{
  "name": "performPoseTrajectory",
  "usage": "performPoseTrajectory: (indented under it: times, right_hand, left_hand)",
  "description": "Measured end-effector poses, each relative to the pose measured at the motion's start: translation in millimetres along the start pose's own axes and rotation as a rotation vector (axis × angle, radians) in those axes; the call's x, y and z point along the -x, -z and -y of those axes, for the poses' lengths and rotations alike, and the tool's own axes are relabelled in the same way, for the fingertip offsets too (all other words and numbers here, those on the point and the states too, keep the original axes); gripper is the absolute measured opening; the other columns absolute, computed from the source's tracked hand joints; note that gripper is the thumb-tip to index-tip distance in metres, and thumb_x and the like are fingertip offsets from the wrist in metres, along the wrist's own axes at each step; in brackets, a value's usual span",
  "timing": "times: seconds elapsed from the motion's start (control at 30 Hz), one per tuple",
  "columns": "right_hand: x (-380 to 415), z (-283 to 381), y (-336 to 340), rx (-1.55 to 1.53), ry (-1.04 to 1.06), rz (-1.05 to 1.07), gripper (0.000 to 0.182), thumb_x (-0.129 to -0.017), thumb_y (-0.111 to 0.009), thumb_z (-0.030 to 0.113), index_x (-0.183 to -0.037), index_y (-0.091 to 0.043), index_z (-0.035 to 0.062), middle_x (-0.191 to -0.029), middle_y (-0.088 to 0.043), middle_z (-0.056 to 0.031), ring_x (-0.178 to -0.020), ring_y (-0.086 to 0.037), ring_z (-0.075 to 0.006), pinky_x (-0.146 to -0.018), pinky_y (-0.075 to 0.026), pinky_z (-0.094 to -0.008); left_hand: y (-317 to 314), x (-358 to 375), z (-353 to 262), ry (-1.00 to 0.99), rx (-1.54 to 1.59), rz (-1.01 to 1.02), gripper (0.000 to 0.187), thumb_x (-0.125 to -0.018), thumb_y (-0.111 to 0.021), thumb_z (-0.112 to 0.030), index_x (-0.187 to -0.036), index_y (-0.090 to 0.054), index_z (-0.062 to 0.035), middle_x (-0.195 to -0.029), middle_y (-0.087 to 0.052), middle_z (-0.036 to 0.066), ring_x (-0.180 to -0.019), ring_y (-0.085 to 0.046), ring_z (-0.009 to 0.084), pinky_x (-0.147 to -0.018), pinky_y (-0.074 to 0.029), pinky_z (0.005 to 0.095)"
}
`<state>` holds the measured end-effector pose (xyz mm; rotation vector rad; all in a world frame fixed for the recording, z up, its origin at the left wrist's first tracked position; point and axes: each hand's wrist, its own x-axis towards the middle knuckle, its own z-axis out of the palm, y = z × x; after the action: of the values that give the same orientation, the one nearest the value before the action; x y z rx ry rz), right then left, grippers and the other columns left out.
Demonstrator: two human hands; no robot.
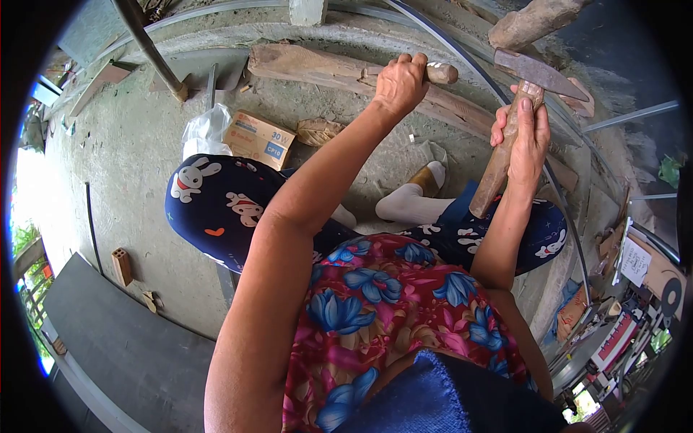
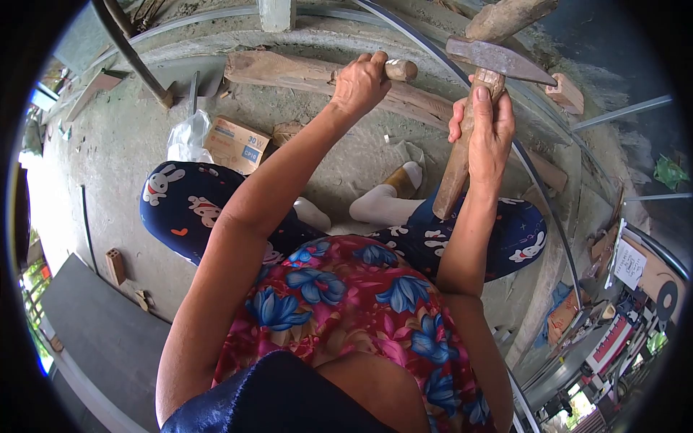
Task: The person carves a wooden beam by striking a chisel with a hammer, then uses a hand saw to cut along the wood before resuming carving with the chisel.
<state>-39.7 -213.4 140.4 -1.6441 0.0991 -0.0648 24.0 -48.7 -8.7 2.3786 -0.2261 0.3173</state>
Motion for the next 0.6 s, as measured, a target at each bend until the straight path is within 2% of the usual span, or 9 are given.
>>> performPoseTrajectory:
  times: [0.2, 0.37, 0.47, 0.6]
  right_hand:
    - [2, 0, -4, -0.010, 0.007, 0.014, 0.035, -0.097, -0.050, 0.031, -0.115, -0.051, 0.0008, -0.064, -0.052, -0.0055, -0.047, -0.048, -0.0100, -0.043, -0.039, -0.0232]
    - [8, 2, -17, -0.096, 0.144, -0.065, 0.033, -0.098, -0.048, 0.029, -0.115, -0.047, 0.0010, -0.066, -0.052, -0.0071, -0.047, -0.048, -0.0119, -0.044, -0.040, -0.0251]
    - [10, -1, -20, -0.166, 0.195, -0.087, 0.031, -0.099, -0.046, 0.028, -0.115, -0.043, 0.0017, -0.067, -0.050, -0.0075, -0.047, -0.047, -0.0130, -0.045, -0.041, -0.0269]
    - [11, -9, -24, -0.161, 0.189, -0.088, 0.031, -0.099, -0.045, 0.028, -0.114, -0.043, 0.0016, -0.067, -0.050, -0.0073, -0.047, -0.047, -0.0129, -0.046, -0.041, -0.0278]
  left_hand:
    - [7, -5, 1, 0.046, 0.015, 0.060, 0.032, -0.075, -0.067, -0.018, -0.101, -0.053, -0.0065, -0.089, -0.062, 0.016, -0.082, -0.063, 0.0344, -0.072, -0.053, 0.0427]
    - [9, -6, -4, 0.111, -0.012, 0.068, 0.035, -0.076, -0.068, -0.022, -0.103, -0.052, -0.0074, -0.090, -0.063, 0.017, -0.083, -0.063, 0.0355, -0.073, -0.053, 0.0440]
    - [13, -5, -11, 0.132, -0.146, 0.009, 0.026, -0.075, -0.066, -0.017, -0.095, -0.054, -0.0071, -0.091, -0.064, 0.017, -0.086, -0.063, 0.0344, -0.076, -0.052, 0.0428]
    - [11, -9, -6, 0.172, 0.029, 0.041, 0.022, -0.078, -0.061, -0.014, -0.097, -0.053, -0.0056, -0.091, -0.064, 0.020, -0.086, -0.064, 0.0359, -0.076, -0.052, 0.0430]
